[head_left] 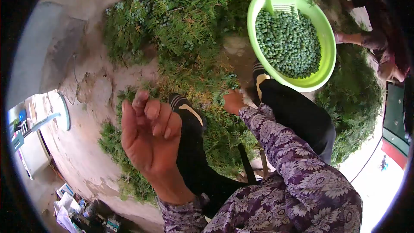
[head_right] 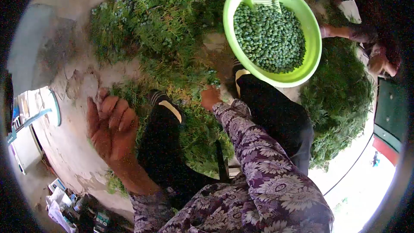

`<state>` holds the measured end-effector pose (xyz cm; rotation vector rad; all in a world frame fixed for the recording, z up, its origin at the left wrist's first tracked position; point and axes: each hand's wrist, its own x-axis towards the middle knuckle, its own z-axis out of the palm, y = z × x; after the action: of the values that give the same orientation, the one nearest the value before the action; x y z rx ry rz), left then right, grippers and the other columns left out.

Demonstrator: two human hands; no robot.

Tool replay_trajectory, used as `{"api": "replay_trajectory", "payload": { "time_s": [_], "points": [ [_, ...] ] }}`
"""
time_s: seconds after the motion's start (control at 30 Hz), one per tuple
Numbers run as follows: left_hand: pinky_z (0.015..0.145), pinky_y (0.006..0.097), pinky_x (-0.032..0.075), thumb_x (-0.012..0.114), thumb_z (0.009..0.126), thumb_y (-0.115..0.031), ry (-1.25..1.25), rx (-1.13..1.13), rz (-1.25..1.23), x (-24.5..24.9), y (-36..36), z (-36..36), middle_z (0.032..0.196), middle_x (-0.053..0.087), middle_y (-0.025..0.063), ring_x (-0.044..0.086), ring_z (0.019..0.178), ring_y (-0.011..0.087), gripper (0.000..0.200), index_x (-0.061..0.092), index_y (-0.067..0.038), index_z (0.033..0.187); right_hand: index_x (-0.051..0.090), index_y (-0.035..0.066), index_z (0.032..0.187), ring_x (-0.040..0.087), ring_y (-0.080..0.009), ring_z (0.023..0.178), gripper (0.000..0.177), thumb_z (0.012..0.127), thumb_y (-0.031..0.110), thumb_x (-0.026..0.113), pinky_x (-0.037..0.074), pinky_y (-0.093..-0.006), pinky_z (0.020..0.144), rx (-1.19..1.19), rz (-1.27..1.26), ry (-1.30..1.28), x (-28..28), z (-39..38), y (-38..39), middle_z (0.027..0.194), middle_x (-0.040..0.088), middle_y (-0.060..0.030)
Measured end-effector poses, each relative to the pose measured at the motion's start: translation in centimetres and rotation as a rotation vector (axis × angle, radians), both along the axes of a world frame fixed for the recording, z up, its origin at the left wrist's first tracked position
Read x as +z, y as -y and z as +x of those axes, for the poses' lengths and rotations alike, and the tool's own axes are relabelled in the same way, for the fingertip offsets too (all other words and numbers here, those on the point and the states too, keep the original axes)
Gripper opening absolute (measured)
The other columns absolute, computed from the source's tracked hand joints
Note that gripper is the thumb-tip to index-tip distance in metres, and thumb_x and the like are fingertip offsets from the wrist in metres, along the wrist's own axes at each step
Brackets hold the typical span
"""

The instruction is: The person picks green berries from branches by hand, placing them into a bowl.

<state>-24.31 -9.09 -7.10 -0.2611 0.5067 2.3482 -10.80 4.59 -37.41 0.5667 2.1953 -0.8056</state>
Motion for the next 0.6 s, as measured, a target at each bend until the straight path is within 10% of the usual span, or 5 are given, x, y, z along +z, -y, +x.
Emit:
{"api": "replay_trajectory", "payload": {
  "time_s": [0.13, 0.2, 0.3, 0.5, 0.6],
  "points": [
    [0.050, 0.0262, 0.029, 0.036, 0.092, -0.028, 0.035, 0.052, 0.005, 0.6, 1.1, -1.2, 0.069, 0.042, 0.0037, 0.033, 0.056, 0.0113, 0.035, 0.048, 0.002, 0.105, 0.050, 0.002, 0.115, 0.010, -0.0440, 0.125, 0.037, 0.080, 0.016, 0.051, 0.020, -0.0577, 0.098, -0.666, -0.185, -0.021, -2.3, -0.9, 0.8, 0.137, 0.016, -0.0200],
    [0.049, 0.0244, 0.025, 0.040, 0.090, -0.025, 0.059, 0.101, 0.008, 0.9, 1.5, -1.6, 0.065, 0.035, -0.0015, 0.030, 0.055, 0.0093, 0.035, 0.049, 0.005, 0.104, 0.049, 0.003, 0.116, 0.016, -0.0431, 0.122, 0.041, 0.080, 0.023, 0.054, 0.022, -0.0570, 0.097, -0.604, -0.058, -0.107, -7.2, 0.5, 1.4, 0.133, 0.023, -0.0202],
    [0.050, 0.0244, 0.025, 0.040, 0.090, -0.025, 0.044, 0.117, 0.026, 1.0, 2.1, -1.6, 0.065, 0.036, -0.0012, 0.030, 0.055, 0.0097, 0.034, 0.049, 0.005, 0.104, 0.064, 0.005, 0.084, 0.041, -0.0405, 0.100, 0.025, 0.079, 0.026, 0.052, 0.037, -0.0509, 0.082, 0.422, 0.174, -0.030, -14.5, 2.2, -0.8, 0.105, 0.047, -0.0220],
    [0.049, 0.0249, 0.026, 0.036, 0.092, -0.027, -0.040, 0.176, -0.085, 1.2, 2.2, -1.2, 0.066, 0.042, 0.0014, 0.030, 0.054, 0.0097, 0.032, 0.052, 0.000, 0.100, 0.056, 0.004, 0.066, 0.050, -0.0297, 0.051, 0.023, 0.078, 0.020, 0.046, 0.041, -0.0475, 0.054, 0.662, 0.095, -0.309, -4.1, -4.3, -4.1, 0.059, 0.050, -0.0101],
    [0.051, 0.0235, 0.030, 0.043, 0.090, -0.024, -0.159, 0.187, -0.173, 0.3, 2.7, -1.4, 0.069, 0.047, 0.0018, 0.037, 0.057, 0.0091, 0.026, 0.055, -0.001, 0.094, 0.060, 0.003, 0.081, 0.054, -0.0278, 0.058, 0.023, 0.078, 0.022, 0.047, 0.044, -0.0433, 0.058, 0.510, 0.059, -0.514, 1.3, -7.7, -6.1, 0.068, 0.056, -0.0116]
  ]
}}
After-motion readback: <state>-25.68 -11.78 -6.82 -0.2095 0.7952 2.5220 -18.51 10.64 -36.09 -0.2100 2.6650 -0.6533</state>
